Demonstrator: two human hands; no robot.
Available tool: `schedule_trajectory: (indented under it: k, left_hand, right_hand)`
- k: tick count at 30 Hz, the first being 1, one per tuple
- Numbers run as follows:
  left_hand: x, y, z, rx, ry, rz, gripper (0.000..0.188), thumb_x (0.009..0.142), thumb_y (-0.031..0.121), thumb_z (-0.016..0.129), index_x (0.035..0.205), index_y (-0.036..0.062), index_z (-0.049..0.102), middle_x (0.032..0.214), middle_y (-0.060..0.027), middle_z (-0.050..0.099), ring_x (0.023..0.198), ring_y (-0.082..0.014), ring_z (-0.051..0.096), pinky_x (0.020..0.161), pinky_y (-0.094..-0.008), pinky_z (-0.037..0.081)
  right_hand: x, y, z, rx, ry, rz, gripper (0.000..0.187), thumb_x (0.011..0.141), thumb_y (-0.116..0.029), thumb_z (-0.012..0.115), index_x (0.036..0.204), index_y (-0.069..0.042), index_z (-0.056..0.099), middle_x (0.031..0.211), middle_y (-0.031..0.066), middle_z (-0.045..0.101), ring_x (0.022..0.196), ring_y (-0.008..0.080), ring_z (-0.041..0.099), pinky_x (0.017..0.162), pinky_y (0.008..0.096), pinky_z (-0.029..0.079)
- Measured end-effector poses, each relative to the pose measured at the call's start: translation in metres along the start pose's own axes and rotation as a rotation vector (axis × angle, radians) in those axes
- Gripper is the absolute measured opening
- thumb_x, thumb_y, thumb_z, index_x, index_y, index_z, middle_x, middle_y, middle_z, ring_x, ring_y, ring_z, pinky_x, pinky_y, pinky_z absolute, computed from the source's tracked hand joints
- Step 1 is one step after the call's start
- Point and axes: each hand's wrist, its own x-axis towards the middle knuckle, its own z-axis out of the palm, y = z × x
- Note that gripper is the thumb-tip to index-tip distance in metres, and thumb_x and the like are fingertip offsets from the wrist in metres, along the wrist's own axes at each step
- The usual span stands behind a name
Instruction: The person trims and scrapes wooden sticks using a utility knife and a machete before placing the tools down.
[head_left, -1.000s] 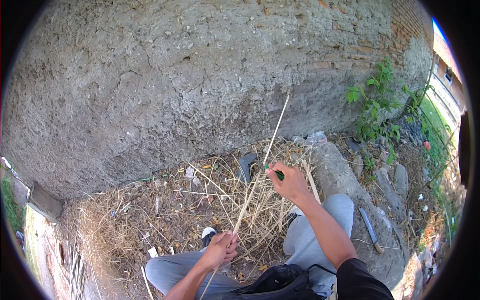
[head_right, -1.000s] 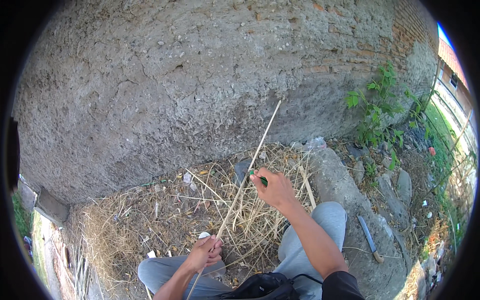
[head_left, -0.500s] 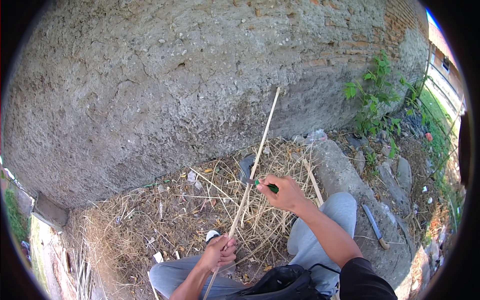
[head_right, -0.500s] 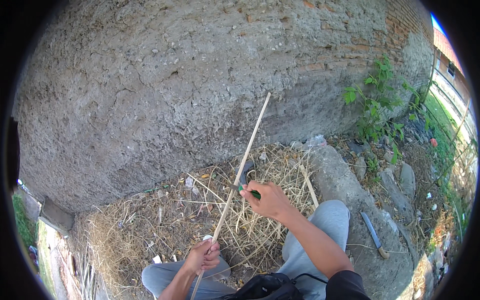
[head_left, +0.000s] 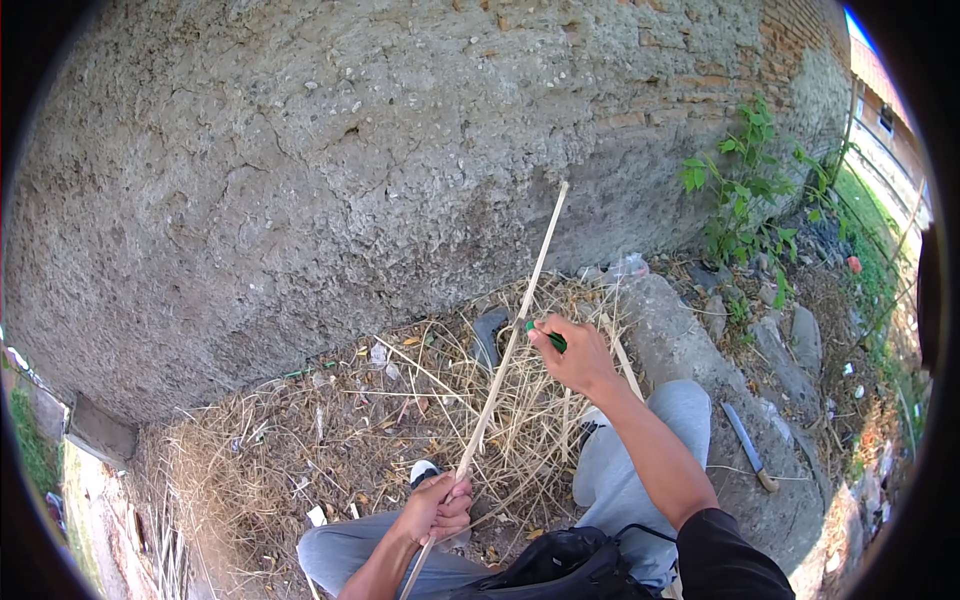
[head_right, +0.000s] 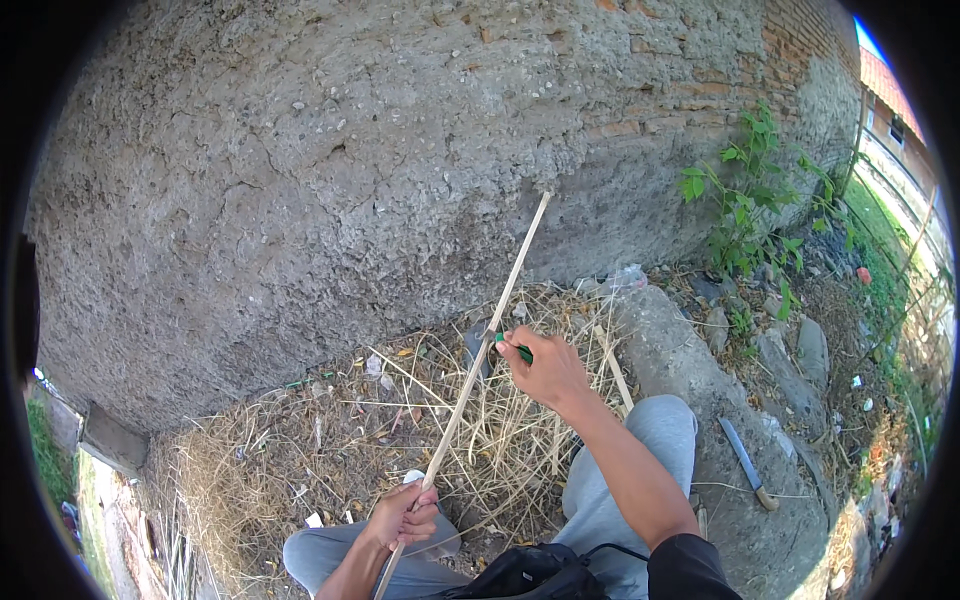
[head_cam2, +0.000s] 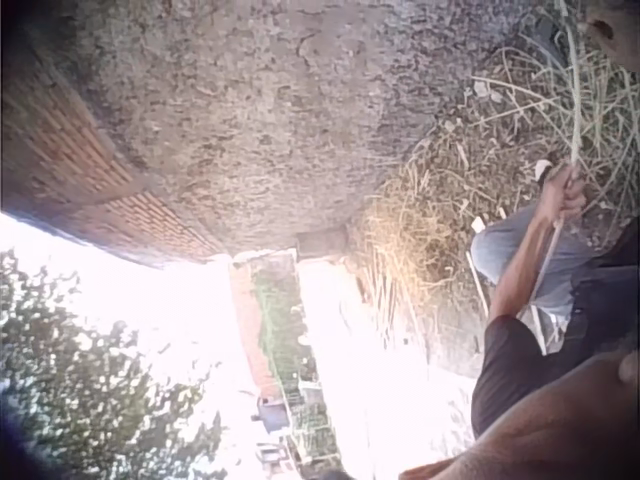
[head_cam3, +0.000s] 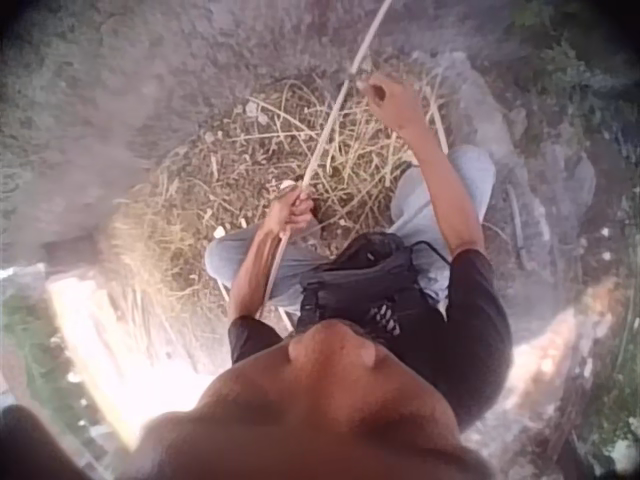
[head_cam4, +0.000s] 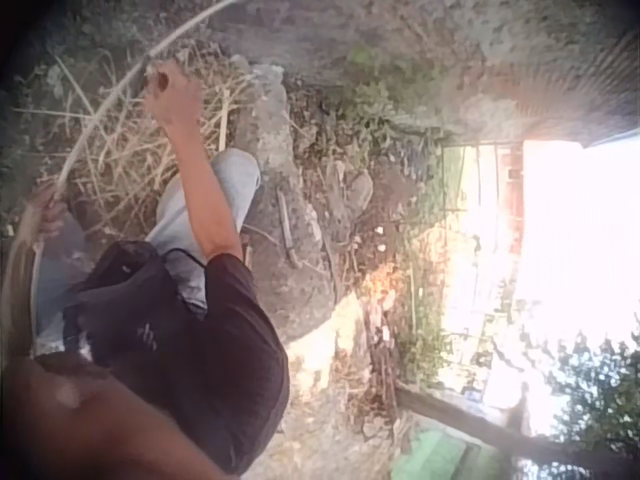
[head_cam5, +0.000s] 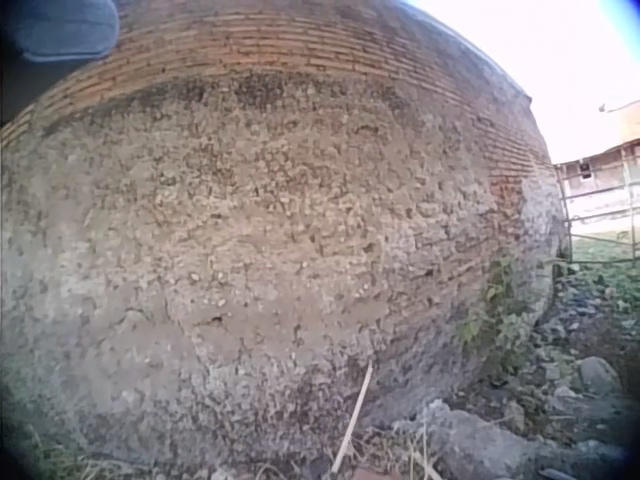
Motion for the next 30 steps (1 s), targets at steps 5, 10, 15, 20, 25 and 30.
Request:
schedule_trajectory:
  k: [5, 10, 15, 20, 25, 30]
  left_hand:
    - [-0.001, 0.002, 0.001, -0.021, 0.008, 0.014, 0.035, 0.107, 0.036, 0.034, 0.081, 0.0127, 0.04, 0.052, 0.0072, 0.024, 0.04, -0.0022, 0.017, 0.031, -0.0209, 0.015]
    - [-0.005, -0.007, -0.003, 0.026, -0.015, -0.02, 0.037, 0.107, 0.038, 0.034, 0.08, 0.0127, 0.039, 0.053, 0.0067, 0.024, 0.04, -0.0022, 0.017, 0.032, -0.0208, 0.015]
    - [0.003, -0.006, -0.002, -0.026, 0.001, -0.021, 0.037, 0.107, 0.037, 0.033, 0.08, 0.0126, 0.039, 0.052, 0.0068, 0.024, 0.04, -0.0025, 0.017, 0.032, -0.021, 0.015]
    - [0.004, -0.005, -0.005, -0.06, -0.035, -0.006, 0.034, 0.108, 0.034, 0.034, 0.083, 0.012, 0.039, 0.053, 0.0061, 0.025, 0.039, -0.0035, 0.021, 0.032, -0.0213, 0.017]
    - [-0.005, -0.014, -0.004, 0.001, 0.006, -0.049, 0.037, 0.108, 0.037, 0.031, 0.082, 0.0118, 0.04, 0.052, 0.0066, 0.026, 0.039, -0.0024, 0.019, 0.032, -0.021, 0.018]
    - [-0.015, -0.017, 0.002, 0.054, 0.024, -0.031, 0.037, 0.108, 0.038, 0.032, 0.083, 0.0115, 0.039, 0.053, 0.0062, 0.026, 0.04, -0.0025, 0.02, 0.033, -0.0215, 0.018]
  right_hand:
    - [-0.041, -0.041, -0.006, 0.192, -0.439, -0.135, 0.019, 0.092, -0.024, 0.069, 0.087, -0.005, 0.065, 0.084, 0.0133, 0.073, 0.051, 0.0255, 0.064, 0.048, 0.0375, 0.047]
    - [-0.004, -0.013, -0.012, 0.058, -0.166, 0.02, 0.022, 0.093, -0.029, 0.067, 0.09, -0.007, 0.068, 0.06, 0.0097, 0.063, 0.047, 0.0237, 0.058, 0.048, 0.0392, 0.043]
    - [-0.011, -0.014, -0.005, 0.096, -0.232, 0.036, 0.024, 0.092, -0.028, 0.068, 0.088, -0.004, 0.066, 0.065, 0.0126, 0.065, 0.045, 0.0243, 0.056, 0.047, 0.0382, 0.042]
    - [-0.041, -0.033, -0.003, 0.207, -0.388, -0.156, 0.022, 0.091, -0.026, 0.069, 0.087, -0.005, 0.066, 0.076, 0.0127, 0.071, 0.045, 0.0249, 0.056, 0.046, 0.0378, 0.043]
    - [0.002, -0.003, -0.014, 0.001, -0.213, 0.041, 0.024, 0.092, -0.028, 0.068, 0.086, -0.005, 0.064, 0.078, 0.0123, 0.072, 0.054, 0.0277, 0.064, 0.053, 0.0394, 0.049]
    - [-0.005, 0.013, 0.001, -0.069, -0.11, 0.027, 0.022, 0.091, -0.029, 0.067, 0.088, -0.008, 0.064, 0.072, 0.0129, 0.07, 0.061, 0.0341, 0.066, 0.056, 0.0444, 0.05]
